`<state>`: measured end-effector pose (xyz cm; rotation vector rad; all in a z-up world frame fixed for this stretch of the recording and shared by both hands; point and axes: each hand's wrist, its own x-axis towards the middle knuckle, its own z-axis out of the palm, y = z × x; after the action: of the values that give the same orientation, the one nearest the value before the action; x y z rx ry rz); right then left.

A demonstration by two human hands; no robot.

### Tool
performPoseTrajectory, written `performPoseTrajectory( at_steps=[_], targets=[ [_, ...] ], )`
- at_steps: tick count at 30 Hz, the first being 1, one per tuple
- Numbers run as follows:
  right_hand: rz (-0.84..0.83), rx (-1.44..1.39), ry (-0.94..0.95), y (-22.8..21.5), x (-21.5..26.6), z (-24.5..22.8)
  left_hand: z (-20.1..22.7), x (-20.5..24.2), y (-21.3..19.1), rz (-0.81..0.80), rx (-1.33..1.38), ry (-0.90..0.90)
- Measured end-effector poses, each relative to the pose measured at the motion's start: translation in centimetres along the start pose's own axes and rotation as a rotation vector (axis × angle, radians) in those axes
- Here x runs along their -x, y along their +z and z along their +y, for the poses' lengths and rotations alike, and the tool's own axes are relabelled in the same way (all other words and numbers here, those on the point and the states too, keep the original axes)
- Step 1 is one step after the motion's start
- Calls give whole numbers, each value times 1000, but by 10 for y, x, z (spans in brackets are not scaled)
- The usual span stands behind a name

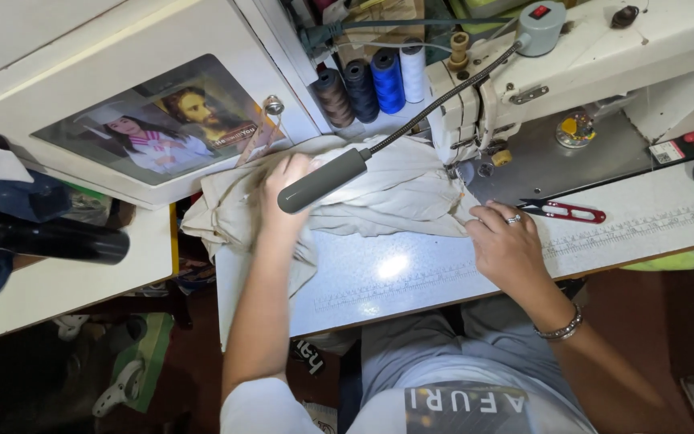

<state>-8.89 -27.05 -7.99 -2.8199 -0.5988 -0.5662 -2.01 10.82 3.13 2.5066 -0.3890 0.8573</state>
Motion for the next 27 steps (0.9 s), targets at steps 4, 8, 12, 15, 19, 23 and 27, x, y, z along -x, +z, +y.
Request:
performPoseTrajectory(
  at_steps=[4, 8, 12, 15, 19, 23, 27],
  targets=[
    [-7, -8, 3, -1, -2, 0, -35, -1, 1, -549, -373, -265],
    [15, -5, -31, 1, -3, -1, 51, -4, 11, -143, -563, 57],
    [47, -29, -29, -10, -9, -8, 110, 10, 87, -216, 92, 403],
    [69, -29, -26, -5, -5, -4, 118, 22, 136, -393, 110, 410],
    [43, -104, -4, 2, -3, 3, 110, 33, 145, -462, 80, 300],
    [13, -145, 56, -13, -20, 2, 109, 37, 138, -410, 111, 300],
    [6, -165, 97, -7, -48, 15, 109, 35, 140, -393, 209, 294]
  ],
)
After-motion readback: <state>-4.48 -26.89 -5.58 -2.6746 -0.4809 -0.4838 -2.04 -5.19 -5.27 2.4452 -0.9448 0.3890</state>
